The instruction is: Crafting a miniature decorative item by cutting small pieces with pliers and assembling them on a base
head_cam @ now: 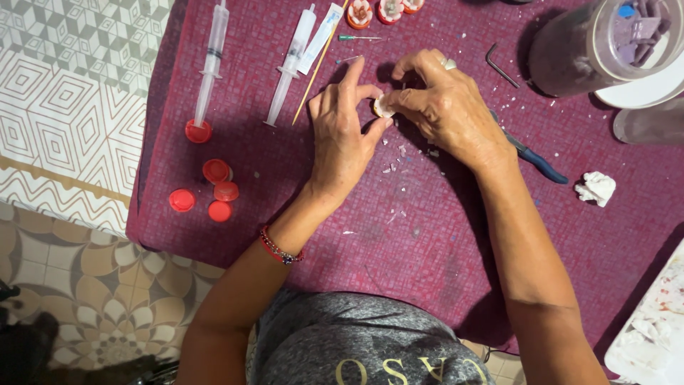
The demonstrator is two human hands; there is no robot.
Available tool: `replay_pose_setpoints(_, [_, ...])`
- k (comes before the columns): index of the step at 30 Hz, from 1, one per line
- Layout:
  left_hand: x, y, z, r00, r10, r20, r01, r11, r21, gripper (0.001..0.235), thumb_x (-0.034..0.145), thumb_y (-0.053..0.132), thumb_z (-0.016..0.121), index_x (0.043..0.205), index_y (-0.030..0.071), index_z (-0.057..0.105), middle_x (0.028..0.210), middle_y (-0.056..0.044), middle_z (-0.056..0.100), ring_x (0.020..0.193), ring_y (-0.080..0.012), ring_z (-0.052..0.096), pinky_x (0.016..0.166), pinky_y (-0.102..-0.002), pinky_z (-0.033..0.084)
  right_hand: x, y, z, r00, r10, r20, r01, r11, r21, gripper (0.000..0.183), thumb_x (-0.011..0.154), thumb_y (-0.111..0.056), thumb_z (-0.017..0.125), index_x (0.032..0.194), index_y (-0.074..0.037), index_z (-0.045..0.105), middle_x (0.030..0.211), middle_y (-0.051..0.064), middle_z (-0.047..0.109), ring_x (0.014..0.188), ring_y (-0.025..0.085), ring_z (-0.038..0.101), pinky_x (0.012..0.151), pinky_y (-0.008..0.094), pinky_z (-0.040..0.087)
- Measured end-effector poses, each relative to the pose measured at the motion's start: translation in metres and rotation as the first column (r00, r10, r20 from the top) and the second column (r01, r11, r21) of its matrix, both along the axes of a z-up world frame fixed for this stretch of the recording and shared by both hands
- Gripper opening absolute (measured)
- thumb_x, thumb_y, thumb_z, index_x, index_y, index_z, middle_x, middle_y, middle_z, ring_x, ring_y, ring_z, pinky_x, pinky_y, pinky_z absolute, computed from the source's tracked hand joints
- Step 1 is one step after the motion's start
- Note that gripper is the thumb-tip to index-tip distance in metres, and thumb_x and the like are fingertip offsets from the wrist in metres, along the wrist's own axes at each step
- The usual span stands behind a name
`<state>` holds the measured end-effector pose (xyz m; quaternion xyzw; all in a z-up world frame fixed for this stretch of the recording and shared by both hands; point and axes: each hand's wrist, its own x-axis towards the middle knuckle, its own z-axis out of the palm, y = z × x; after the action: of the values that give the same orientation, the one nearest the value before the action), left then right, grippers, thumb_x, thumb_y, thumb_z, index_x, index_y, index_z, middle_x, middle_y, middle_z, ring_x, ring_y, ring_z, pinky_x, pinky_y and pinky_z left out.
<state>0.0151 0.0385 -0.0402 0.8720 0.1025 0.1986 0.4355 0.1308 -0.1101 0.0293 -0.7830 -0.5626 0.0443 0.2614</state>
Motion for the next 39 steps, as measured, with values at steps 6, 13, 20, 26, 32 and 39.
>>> replay_pose_setpoints(6, [-0.001,-0.001,0.000,1.000,0.007,0.001,-0.007,1.000,0.003,0.096,0.080,0.012,0.095,0.154,0.011,0.032,0.123,0.005,0.074,0.118,-0.0208,0.062,0.105,-0.040,0.037,0.008,-0.008,0.006,0.994,0.052,-0.099,-0.047,0.997,0.057,0.024,0.106,-0.014,0.067,0.124,-0.003,0.077,0.120,0.017,0.059,0.104,0.032,0.060,0.087,0.043,0.049])
replay_pose_setpoints(13, [-0.007,0.006,0.019,0.997,-0.048,0.065,0.039,0.991,0.130,0.056,0.075,0.012,0.098,0.118,0.010,0.062,0.138,-0.008,0.051,0.116,-0.0255,0.061,0.098,-0.045,0.047,0.000,-0.029,-0.005,0.995,-0.028,-0.097,0.045,0.984,0.174,0.046,0.085,0.021,0.047,0.120,0.007,0.072,0.122,0.024,0.053,0.112,0.038,0.057,0.099,0.047,0.056])
replay_pose_setpoints(20, [-0.010,0.003,0.021,0.994,-0.063,0.092,0.032,0.950,0.311,0.038,0.083,0.011,0.080,0.118,0.017,0.067,0.142,-0.012,0.051,0.119,-0.0322,0.060,0.097,-0.051,0.047,-0.010,-0.039,-0.015,0.996,-0.075,-0.037,0.079,0.992,0.101,0.049,0.091,0.013,0.053,0.135,-0.006,0.066,0.130,0.023,0.051,0.117,0.040,0.057,0.096,0.051,0.053])
replay_pose_setpoints(26, [-0.009,0.015,0.027,0.955,-0.089,0.282,0.055,0.991,0.126,0.035,0.085,0.001,0.046,0.109,0.003,0.072,0.131,-0.018,0.053,0.110,-0.0340,0.056,0.101,-0.049,0.046,-0.010,-0.065,0.001,0.977,-0.208,-0.041,0.212,0.965,0.153,0.048,0.087,0.016,0.056,0.132,0.002,0.066,0.128,0.026,0.053,0.117,0.040,0.056,0.100,0.050,0.049])
replay_pose_setpoints(32, [-0.007,0.000,0.033,0.949,-0.220,0.226,0.113,0.906,0.407,0.015,0.092,0.001,0.071,0.089,0.008,0.058,0.133,-0.017,0.060,0.118,-0.0361,0.056,0.092,-0.052,0.046,-0.043,-0.111,0.010,0.926,-0.378,-0.008,0.378,0.926,-0.021,0.031,0.101,0.010,0.065,0.131,0.003,0.070,0.128,0.022,0.055,0.115,0.037,0.059,0.094,0.048,0.053])
replay_pose_setpoints(39, [-0.006,-0.004,0.045,0.966,-0.235,0.104,0.164,0.874,0.457,0.011,0.098,-0.002,0.062,0.088,0.000,0.065,0.127,-0.018,0.060,0.115,-0.0356,0.055,0.086,-0.051,0.050,-0.077,-0.150,0.012,0.873,-0.482,0.080,0.488,0.866,-0.107,0.024,0.105,0.000,0.071,0.129,0.003,0.071,0.128,0.023,0.057,0.116,0.039,0.060,0.095,0.049,0.053])
